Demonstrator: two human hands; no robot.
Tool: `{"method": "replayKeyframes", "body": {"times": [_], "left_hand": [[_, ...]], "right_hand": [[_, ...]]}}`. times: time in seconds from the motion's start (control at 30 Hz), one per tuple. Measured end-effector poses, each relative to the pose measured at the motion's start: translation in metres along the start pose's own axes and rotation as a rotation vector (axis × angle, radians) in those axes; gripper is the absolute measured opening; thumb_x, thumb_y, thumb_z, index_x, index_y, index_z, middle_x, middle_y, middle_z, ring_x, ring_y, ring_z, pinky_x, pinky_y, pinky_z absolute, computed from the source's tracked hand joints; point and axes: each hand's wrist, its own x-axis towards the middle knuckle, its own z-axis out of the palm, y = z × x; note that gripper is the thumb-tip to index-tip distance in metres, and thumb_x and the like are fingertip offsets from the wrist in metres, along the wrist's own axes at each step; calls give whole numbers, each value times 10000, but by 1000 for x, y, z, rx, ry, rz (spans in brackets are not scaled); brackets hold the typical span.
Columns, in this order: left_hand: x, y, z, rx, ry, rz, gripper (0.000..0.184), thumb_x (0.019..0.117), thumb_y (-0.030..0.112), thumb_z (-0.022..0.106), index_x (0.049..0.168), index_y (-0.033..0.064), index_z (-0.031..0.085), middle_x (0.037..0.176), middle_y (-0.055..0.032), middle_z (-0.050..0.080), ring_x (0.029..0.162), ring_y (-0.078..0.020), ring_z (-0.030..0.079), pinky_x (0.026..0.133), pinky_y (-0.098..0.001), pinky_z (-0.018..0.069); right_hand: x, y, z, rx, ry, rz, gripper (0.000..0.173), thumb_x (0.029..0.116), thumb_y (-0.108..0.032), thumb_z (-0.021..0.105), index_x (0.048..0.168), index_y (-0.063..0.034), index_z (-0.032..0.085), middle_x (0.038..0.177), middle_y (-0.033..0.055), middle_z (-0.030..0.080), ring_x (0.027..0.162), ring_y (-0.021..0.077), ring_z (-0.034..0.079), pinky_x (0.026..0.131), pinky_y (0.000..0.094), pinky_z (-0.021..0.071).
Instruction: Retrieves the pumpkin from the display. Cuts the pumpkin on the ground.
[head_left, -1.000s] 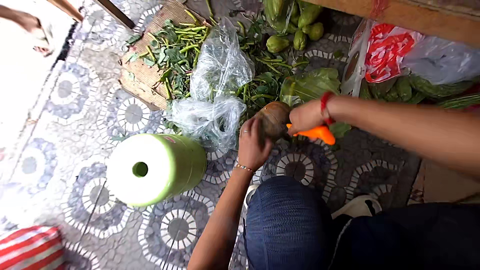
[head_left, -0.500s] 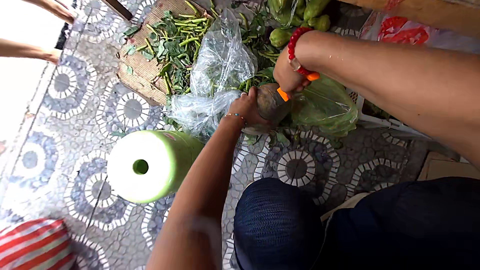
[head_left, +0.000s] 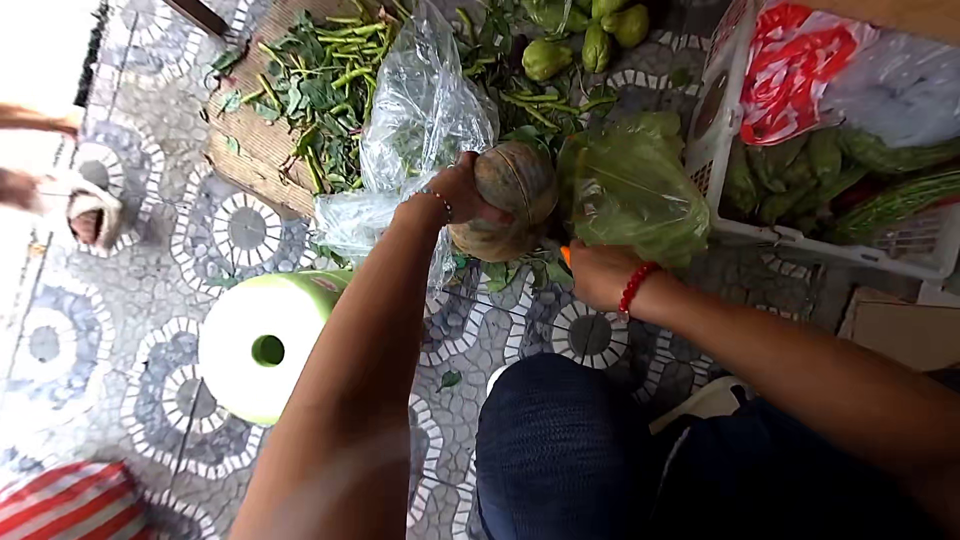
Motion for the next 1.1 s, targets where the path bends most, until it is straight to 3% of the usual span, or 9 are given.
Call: {"method": "replayKeyframes", "body": {"times": [0.23, 0.33, 0.43, 0.5, 0.57, 0.67, 0.8, 0.93, 1.1], "left_hand": [[-39, 16, 40, 23, 130, -8, 1286, 598, 437, 985, 1584, 79, 241, 1384, -353, 504, 1170, -526, 599, 927, -691, 502], [-68, 16, 82, 81, 262, 102, 1274, 568, 390, 996, 1589, 94, 296, 1524, -314, 403, 1310, -521, 510, 939, -677, 512], [-92, -7, 143, 128, 482, 384, 1105, 566, 302, 993, 1501, 53, 458, 1497, -325, 445, 1366, -526, 455, 1035, -678, 440], [-97, -44, 172, 187, 546, 670, 800, 692, 202, 935, 1400, 85, 581, 1461, -325, 494, 1373, -538, 452, 1102, -735, 341], [-103, -81, 186, 300, 489, 847, 537, 847, -14, 753, 1338, 180, 658, 1479, -249, 524, 1406, -502, 442, 1095, -799, 262], [-118, -118, 188, 346, 369, 665, 655, 850, -142, 670, 1413, 188, 629, 1567, -201, 457, 1459, -493, 378, 1079, -822, 223], [-121, -126, 174, 256, 271, 270, 739, 928, -140, 558, 1573, 195, 427, 1630, -233, 338, 1448, -514, 380, 1102, -699, 346], [-105, -88, 139, 219, 33, 24, 714, 1006, -54, 474, 1622, 273, 317, 1320, -278, 626, 1065, -538, 653, 851, -689, 504], [-77, -59, 150, -247, 211, -223, 463, 1114, 212, 373, 1569, 127, 400, 1258, -299, 651, 1167, -506, 630, 984, -673, 468]], "right_hand": [[-4, 36, 29, 1, -139, -41, 405, 1047, -118, 515, 1417, 13, 416, 1104, 265, 662, 1039, 433, 677, 866, 593, 535], [-57, 39, 4, -112, -287, -79, 328, 1079, -155, 460, 1359, 15, 444, 1040, 222, 633, 933, 367, 672, 792, 515, 544], [-109, 76, -27, -338, -317, -165, 256, 1045, -162, 532, 1244, -4, 566, 908, 201, 653, 866, 389, 669, 741, 561, 527], [-135, 119, -47, -419, -237, -282, 149, 1000, -210, 628, 1066, -77, 637, 747, 110, 629, 713, 309, 655, 615, 516, 520], [-158, 134, -71, -416, -245, -210, 225, 1013, -206, 621, 1189, -66, 610, 832, 139, 655, 794, 318, 670, 691, 514, 529], [-162, 129, -79, -334, -176, -95, 302, 1023, -101, 564, 1311, -20, 520, 966, 212, 653, 895, 371, 666, 761, 536, 527], [-123, 125, -48, -209, 51, -200, 359, 1067, -136, 539, 1413, -39, 547, 1039, 291, 681, 944, 477, 672, 808, 664, 504], [-97, 130, -19, -182, 254, -400, 400, 1065, -265, 509, 1443, -160, 584, 1029, 247, 713, 913, 473, 691, 751, 702, 504], [-106, 126, -5, -165, 292, -389, 455, 1055, -285, 489, 1493, -178, 549, 986, 252, 722, 829, 485, 696, 681, 695, 510]]}}
